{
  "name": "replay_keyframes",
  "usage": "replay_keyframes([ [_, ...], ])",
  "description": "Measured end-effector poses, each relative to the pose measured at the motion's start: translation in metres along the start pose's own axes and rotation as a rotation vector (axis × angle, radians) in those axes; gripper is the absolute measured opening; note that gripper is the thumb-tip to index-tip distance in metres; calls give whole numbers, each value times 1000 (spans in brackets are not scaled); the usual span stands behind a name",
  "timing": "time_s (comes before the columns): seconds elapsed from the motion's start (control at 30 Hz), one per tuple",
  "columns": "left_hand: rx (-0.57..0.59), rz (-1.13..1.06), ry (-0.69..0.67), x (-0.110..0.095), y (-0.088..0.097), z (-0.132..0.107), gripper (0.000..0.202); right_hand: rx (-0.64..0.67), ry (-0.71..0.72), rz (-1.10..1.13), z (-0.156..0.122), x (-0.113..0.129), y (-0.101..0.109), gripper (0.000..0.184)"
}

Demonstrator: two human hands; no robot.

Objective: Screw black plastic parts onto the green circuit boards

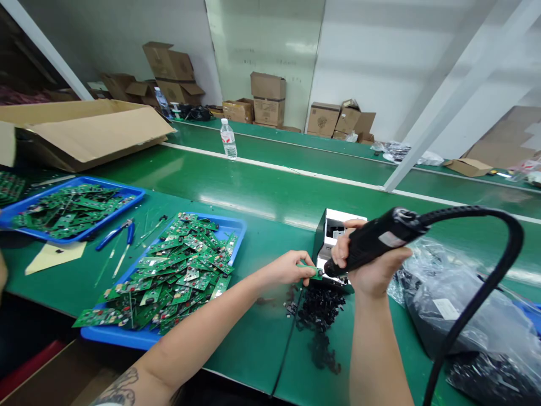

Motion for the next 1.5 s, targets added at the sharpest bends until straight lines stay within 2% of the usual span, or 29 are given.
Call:
replay_keyframes([
  [0.13,169,-5,65,-11,5,-10,18,-261,-87,-10,-21,5,58,75],
  [0.23,231,-1,75,-16,13,-13,17,-452,-283,-66,-52,-12,107,69],
  [0.3,211,-38,72,-15,18,-13,14,-531,-411,-109,-76,-30,131,64],
  [0.43,119,-119,44,-10,26,-11,29,-597,-526,-242,-112,-66,157,57],
  [0.53,55,-174,18,-7,31,-10,40,-632,-586,-434,-125,-83,172,57],
  [0.73,20,-253,-7,-6,35,-10,41,-648,-665,-999,-129,-79,195,50],
  [0.9,29,-322,-12,-2,32,-8,37,-589,-768,-1286,-131,-72,191,54],
  [1.0,28,-290,-25,-2,31,-8,35,-550,-773,-1386,-132,-70,183,59],
  [1.13,34,-183,-31,-4,28,-11,31,-537,-654,-1486,-130,-56,165,54],
  [1.23,65,-135,-45,-6,23,-12,28,-493,-513,-1496,-133,-40,142,46],
  [1.33,93,-132,-53,-9,18,-13,25,-327,-429,-1431,-147,-29,113,42],
  [1.5,106,-135,-19,-11,10,-16,19,92,-346,-1353,-192,-27,60,29],
])
Point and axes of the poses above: each hand's wrist, its own z-axis towards the middle knuckle, its own y-axis out of the back of the hand, x = y × z, the point moved 7 cm from there along z, towards the middle knuckle, and after that the axes turned 5 degrees about x, right-handed, at the moved point
